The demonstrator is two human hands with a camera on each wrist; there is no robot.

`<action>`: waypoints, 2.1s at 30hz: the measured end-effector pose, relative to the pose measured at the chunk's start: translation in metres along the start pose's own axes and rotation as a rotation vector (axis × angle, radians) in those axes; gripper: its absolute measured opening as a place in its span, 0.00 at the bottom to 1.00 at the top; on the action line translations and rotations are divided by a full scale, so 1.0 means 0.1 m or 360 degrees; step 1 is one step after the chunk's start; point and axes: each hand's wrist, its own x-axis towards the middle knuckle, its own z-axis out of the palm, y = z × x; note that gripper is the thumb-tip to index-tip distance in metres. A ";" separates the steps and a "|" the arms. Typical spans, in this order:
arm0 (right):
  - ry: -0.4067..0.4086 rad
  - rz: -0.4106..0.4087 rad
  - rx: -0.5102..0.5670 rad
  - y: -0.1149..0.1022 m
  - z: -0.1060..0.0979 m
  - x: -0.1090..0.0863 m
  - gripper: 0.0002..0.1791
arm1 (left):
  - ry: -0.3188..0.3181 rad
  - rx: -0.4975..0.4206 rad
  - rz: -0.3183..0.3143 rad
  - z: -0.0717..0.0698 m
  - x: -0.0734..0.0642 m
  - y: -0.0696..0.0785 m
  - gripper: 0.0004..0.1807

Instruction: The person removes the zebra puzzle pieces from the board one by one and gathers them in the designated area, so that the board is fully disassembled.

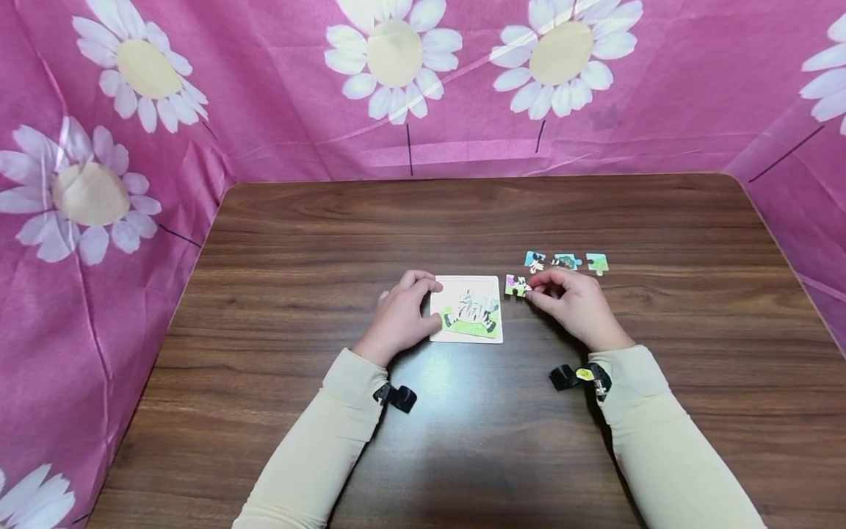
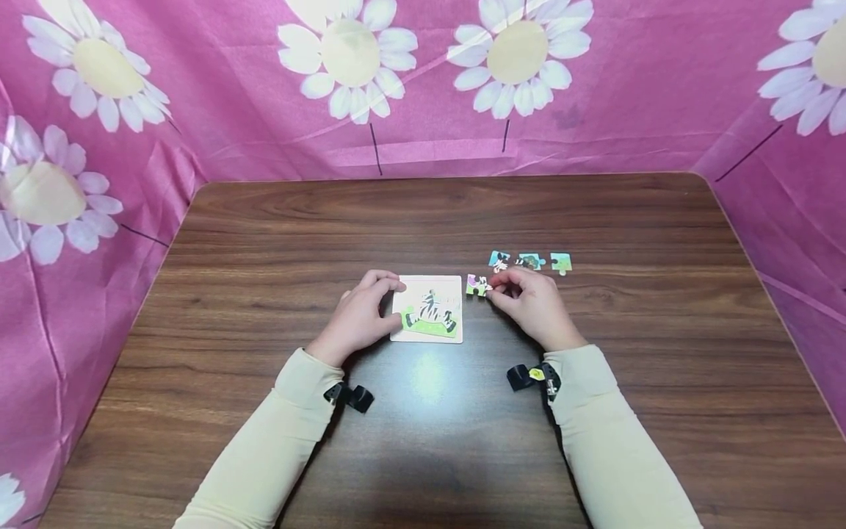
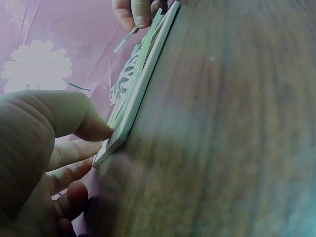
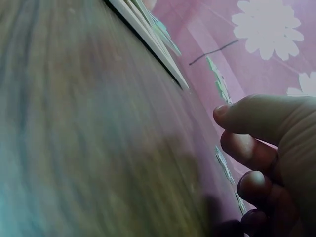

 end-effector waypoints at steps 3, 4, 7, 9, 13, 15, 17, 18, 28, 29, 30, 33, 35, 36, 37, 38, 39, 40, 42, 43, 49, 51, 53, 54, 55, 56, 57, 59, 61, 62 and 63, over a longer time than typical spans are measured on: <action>-0.0006 0.0012 -0.0053 0.04 -0.03 -0.01 0.04 | -0.0002 -0.0008 0.0002 0.00 0.00 0.00 0.28; -0.0011 0.0016 -0.0073 0.05 -0.05 -0.01 0.04 | 0.0000 -0.0012 0.0002 0.00 0.00 0.00 0.27; -0.0022 0.0035 -0.0118 0.08 -0.09 -0.02 0.04 | 0.0006 -0.0012 0.0002 0.01 0.00 0.00 0.24; -0.0028 0.0053 -0.0141 0.09 -0.13 -0.02 0.04 | 0.0010 -0.0004 0.0006 0.01 0.00 0.00 0.24; -0.0044 0.0098 -0.0182 0.11 -0.18 -0.02 0.03 | 0.0010 0.0005 0.0007 0.00 0.00 0.00 0.25; -0.0058 0.0123 -0.0198 0.13 -0.20 -0.02 0.03 | 0.0002 0.0003 0.0002 0.00 0.00 0.00 0.26; -0.0072 0.0144 -0.0213 0.14 -0.21 -0.02 0.03 | -0.0010 -0.0006 -0.0004 -0.01 0.00 0.01 0.27; -0.0081 0.0153 -0.0217 0.14 -0.22 -0.02 0.03 | -0.0015 -0.0010 -0.0005 -0.01 0.00 0.01 0.27; -0.0144 0.0166 -0.0230 0.16 -0.25 0.01 0.04 | -0.0025 -0.0019 -0.0010 0.00 0.01 0.00 0.28; -0.0146 0.0167 -0.0229 0.16 -0.25 0.01 0.04 | -0.0024 -0.0019 -0.0010 0.00 0.01 0.00 0.28; -0.0149 0.0170 -0.0228 0.16 -0.25 0.01 0.04 | -0.0024 -0.0020 -0.0010 0.00 0.01 -0.01 0.28; -0.0157 0.0171 -0.0228 0.16 -0.26 0.01 0.05 | -0.0024 -0.0017 -0.0011 0.00 0.01 -0.01 0.28; -0.0162 0.0172 -0.0223 0.17 -0.27 0.01 0.05 | -0.0023 -0.0013 -0.0013 0.01 0.01 -0.01 0.28; -0.0166 0.0172 -0.0223 0.17 -0.27 0.01 0.05 | -0.0022 -0.0012 -0.0012 0.01 0.01 -0.01 0.28; -0.0168 0.0171 -0.0221 0.17 -0.27 0.02 0.05 | -0.0020 -0.0010 -0.0012 0.01 0.01 -0.02 0.28; -0.0169 0.0173 -0.0217 0.17 -0.27 0.03 0.05 | -0.0020 -0.0007 -0.0012 0.00 0.02 -0.02 0.28; -0.0172 0.0172 -0.0215 0.16 -0.27 0.03 0.05 | -0.0019 -0.0006 -0.0012 0.00 0.02 -0.02 0.28; -0.0171 0.0172 -0.0212 0.16 -0.27 0.04 0.05 | -0.0017 -0.0003 -0.0013 -0.01 0.03 -0.02 0.28; -0.0167 0.0170 -0.0209 0.16 -0.27 0.06 0.05 | -0.0017 -0.0002 -0.0014 -0.02 0.03 -0.02 0.28; -0.0163 0.0168 -0.0207 0.15 -0.26 0.06 0.05 | -0.0017 -0.0002 -0.0015 -0.02 0.03 -0.02 0.27; -0.0106 0.0166 -0.0132 0.11 -0.22 0.08 0.06 | -0.0012 0.0006 -0.0012 -0.05 0.04 -0.03 0.28; -0.0069 0.0140 -0.0070 0.08 -0.18 0.08 0.06 | -0.0008 0.0010 -0.0012 -0.06 0.04 -0.03 0.28; -0.0029 0.0075 -0.0014 0.02 -0.11 0.06 0.04 | -0.0008 0.0014 -0.0015 -0.04 0.02 -0.03 0.27; -0.0012 0.0025 -0.0001 -0.01 -0.07 0.04 0.03 | -0.0013 0.0014 -0.0018 -0.03 0.01 -0.03 0.27; -0.0001 -0.0031 0.0007 -0.05 -0.03 0.03 0.03 | -0.0021 0.0014 -0.0021 -0.01 0.00 -0.02 0.27; 0.0005 -0.0082 0.0023 -0.10 0.01 0.01 0.03 | -0.0032 0.0014 -0.0023 0.01 -0.01 -0.02 0.28; -0.0004 -0.0130 0.0033 -0.15 0.06 0.00 0.03 | -0.0041 0.0012 -0.0026 0.03 -0.02 -0.01 0.28; -0.0058 -0.0209 0.0046 -0.26 0.15 -0.03 0.04 | -0.0061 0.0010 -0.0033 0.08 -0.04 0.00 0.28; -0.0176 -0.0251 0.0051 -0.37 0.24 -0.04 0.04 | -0.0070 0.0000 -0.0037 0.11 -0.06 0.01 0.29; -0.0245 -0.0251 0.0042 -0.42 0.28 -0.05 0.05 | -0.0069 -0.0005 -0.0039 0.12 -0.07 0.02 0.29; -0.0311 -0.0246 0.0022 -0.47 0.31 -0.04 0.07 | -0.0069 -0.0009 -0.0041 0.12 -0.08 0.02 0.29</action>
